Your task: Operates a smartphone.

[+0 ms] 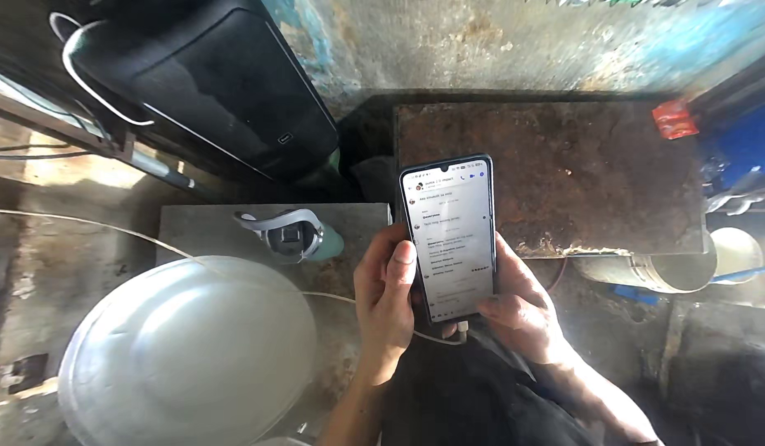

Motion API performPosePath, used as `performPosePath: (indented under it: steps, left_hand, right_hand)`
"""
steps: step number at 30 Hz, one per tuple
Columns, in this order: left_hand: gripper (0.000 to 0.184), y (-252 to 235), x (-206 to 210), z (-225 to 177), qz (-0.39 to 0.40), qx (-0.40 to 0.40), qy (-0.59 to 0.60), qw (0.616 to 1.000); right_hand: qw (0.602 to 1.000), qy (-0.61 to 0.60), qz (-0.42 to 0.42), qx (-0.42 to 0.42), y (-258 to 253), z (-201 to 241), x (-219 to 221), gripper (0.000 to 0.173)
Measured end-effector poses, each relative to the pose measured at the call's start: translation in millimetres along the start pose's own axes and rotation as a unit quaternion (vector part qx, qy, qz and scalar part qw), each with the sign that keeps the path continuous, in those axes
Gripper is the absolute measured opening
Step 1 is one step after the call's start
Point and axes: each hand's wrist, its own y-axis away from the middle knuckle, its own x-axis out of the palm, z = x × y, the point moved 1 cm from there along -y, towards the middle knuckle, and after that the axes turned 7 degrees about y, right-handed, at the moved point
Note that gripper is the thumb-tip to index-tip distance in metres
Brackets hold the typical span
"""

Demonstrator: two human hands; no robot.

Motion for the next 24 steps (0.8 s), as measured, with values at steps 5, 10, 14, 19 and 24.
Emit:
performPosePath:
  steps: [5,10,14,19,24]
  left_hand:
    - [0.031,0.0,1.3,-1.6,-0.001,-0.001,0.008,1.000]
    - [0.031,0.2,0.4,-0.3,-0.003,-0.005,0.008,1.000]
    - [0.032,-0.3,0.3,0.0,-0.001,-0.001,0.010,1.000]
    - [0.032,0.2,0.5,-0.6,-0.003,-0.005,0.019,1.000]
    - [0.030,0.8,0.9,-1.4,-0.002,-0.003,0.032,0.999]
  right_hand:
    - [1.000,0.010,-0.002,0.000,0.0,0.8,1.0,0.059]
    - [1.000,0.008,-0.006,-0.001,-0.3,0.8,2.0,0.061]
    - [1.000,0.010,-0.002,0.000,-0.8,1.5,2.3,0.060]
    - [1.000,0.003,-0.001,0.003,-1.0,0.6,2.4,0.061]
    - [1.000,0.004,0.002,0.000,-0.6,0.6,2.5,0.062]
